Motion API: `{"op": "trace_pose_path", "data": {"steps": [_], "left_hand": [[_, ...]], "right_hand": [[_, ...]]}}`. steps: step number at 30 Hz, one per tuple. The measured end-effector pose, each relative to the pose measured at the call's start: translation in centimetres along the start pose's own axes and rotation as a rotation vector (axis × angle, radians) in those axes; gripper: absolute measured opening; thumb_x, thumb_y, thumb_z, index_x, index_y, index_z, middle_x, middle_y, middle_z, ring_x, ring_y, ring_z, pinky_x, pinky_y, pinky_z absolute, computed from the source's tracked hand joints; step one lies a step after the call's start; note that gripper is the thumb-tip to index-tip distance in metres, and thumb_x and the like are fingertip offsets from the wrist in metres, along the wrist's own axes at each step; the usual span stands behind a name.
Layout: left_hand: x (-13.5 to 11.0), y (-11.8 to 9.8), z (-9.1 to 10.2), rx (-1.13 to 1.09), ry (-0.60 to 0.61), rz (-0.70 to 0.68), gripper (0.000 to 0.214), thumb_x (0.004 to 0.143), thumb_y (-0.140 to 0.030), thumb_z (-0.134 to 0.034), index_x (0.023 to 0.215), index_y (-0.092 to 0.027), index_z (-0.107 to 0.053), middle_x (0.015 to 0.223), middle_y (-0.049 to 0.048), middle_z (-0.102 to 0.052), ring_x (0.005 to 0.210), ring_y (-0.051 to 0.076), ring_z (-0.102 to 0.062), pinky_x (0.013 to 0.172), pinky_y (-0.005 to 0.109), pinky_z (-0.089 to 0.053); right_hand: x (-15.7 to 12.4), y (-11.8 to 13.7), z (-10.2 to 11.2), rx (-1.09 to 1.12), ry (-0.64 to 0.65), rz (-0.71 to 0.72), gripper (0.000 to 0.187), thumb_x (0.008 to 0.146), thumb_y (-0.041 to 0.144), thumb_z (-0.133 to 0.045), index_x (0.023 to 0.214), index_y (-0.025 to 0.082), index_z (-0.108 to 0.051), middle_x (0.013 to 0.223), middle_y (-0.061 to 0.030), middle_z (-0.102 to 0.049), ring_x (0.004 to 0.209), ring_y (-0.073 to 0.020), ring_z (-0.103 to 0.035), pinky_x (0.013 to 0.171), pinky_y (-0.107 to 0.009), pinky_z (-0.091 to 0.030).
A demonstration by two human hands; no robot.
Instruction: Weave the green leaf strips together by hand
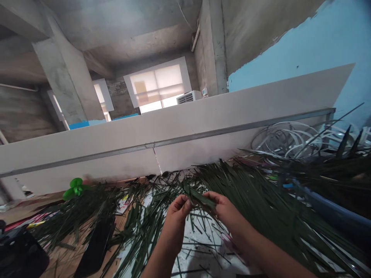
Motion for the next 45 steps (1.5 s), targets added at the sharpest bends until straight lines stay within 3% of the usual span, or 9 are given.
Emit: {"op": "trace_pose_path", "data": {"steps": [5,10,14,19,30,36,41,45], "left_hand": [[0.1,-0.1,0.4,0.106,-0.002,-0.015,0.023,0.081,-0.04,-0.073,0.084,-0.017,-0.07,0.089,0.0047,-0.07,0.093,0.021,-0.057,0.092,0.032,-0.038],[0.2,-0.1,0.3,0.118,0.007,-0.011,0.028,0.077,-0.044,-0.075,0.079,-0.018,-0.068,0.086,0.0042,-0.07,0.09,0.022,-0.058,0.09,0.032,-0.039],[0.1,-0.4,-0.4,0.149,0.042,0.007,0.031,0.075,-0.048,-0.076,0.078,-0.018,-0.069,0.083,0.0033,-0.069,0.086,0.021,-0.058,0.087,0.031,-0.04],[0.0,-0.6,-1.1,0.242,0.089,-0.041,0.029,0.078,-0.046,-0.073,0.083,-0.018,-0.073,0.082,0.0041,-0.067,0.084,0.021,-0.056,0.085,0.032,-0.041],[0.1,0.2,-1.1,0.214,0.094,-0.058,0.025,0.079,-0.041,-0.073,0.084,-0.016,-0.073,0.075,0.0019,-0.063,0.08,0.018,-0.051,0.079,0.029,-0.04],[0.0,0.8,-0.9,0.265,0.063,-0.036,0.027,0.077,-0.04,-0.075,0.087,-0.015,-0.073,0.079,0.002,-0.063,0.08,0.018,-0.052,0.077,0.028,-0.04],[-0.1,1.0,-1.2,0.262,0.057,-0.03,0.027,0.076,-0.041,-0.075,0.082,-0.015,-0.07,0.075,0.0008,-0.061,0.076,0.016,-0.05,0.073,0.027,-0.039],[0.0,1.4,-1.1,0.161,0.041,0.054,0.035,0.071,-0.048,-0.077,0.074,-0.016,-0.066,0.072,0.0014,-0.061,0.074,0.017,-0.051,0.075,0.029,-0.039]], "right_hand": [[0.0,1.0,1.2,0.02,-0.023,-0.025,0.03,0.072,0.05,-0.074,0.075,0.02,-0.072,0.072,-0.0013,-0.069,0.07,-0.0186,-0.054,0.067,-0.03,-0.035],[-0.2,0.4,1.0,0.084,0.088,-0.14,0.051,0.076,0.068,-0.064,0.083,0.019,-0.075,0.078,-0.0045,-0.073,0.07,-0.0188,-0.056,0.064,-0.03,-0.035],[-0.4,1.7,0.1,-0.059,0.148,-0.039,0.038,0.069,0.055,-0.078,0.08,0.018,-0.077,0.071,-0.0033,-0.071,0.066,-0.0179,-0.055,0.064,-0.03,-0.034],[-0.5,2.4,0.1,-0.167,0.081,0.073,0.029,0.06,0.041,-0.087,0.076,0.019,-0.076,0.075,-0.0032,-0.072,0.075,-0.0209,-0.06,0.071,-0.032,-0.04],[-0.2,2.8,0.7,-0.465,0.057,0.148,0.021,0.066,0.036,-0.079,0.078,0.019,-0.075,0.075,-0.0045,-0.072,0.071,-0.0211,-0.058,0.063,-0.031,-0.041],[-0.5,2.9,0.7,-0.55,0.011,0.226,0.012,0.071,0.031,-0.068,0.074,0.019,-0.07,0.069,0.0007,-0.062,0.065,-0.0165,-0.053,0.057,-0.026,-0.037],[-0.7,2.9,0.6,-0.615,-0.012,0.271,0.013,0.075,0.031,-0.062,0.071,0.02,-0.067,0.072,0.0006,-0.06,0.072,-0.0177,-0.054,0.064,-0.027,-0.039],[-0.8,3.8,0.7,-0.688,-0.027,0.337,0.015,0.078,0.033,-0.059,0.073,0.021,-0.065,0.078,-0.0007,-0.063,0.077,-0.0199,-0.056,0.069,-0.029,-0.04]]}}
Point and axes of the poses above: each hand's wrist, its own x-axis towards the middle knuckle, its own z-axis out of the back of the hand, y = z × x, the point moved 8 cm from there along x, towards the middle knuckle
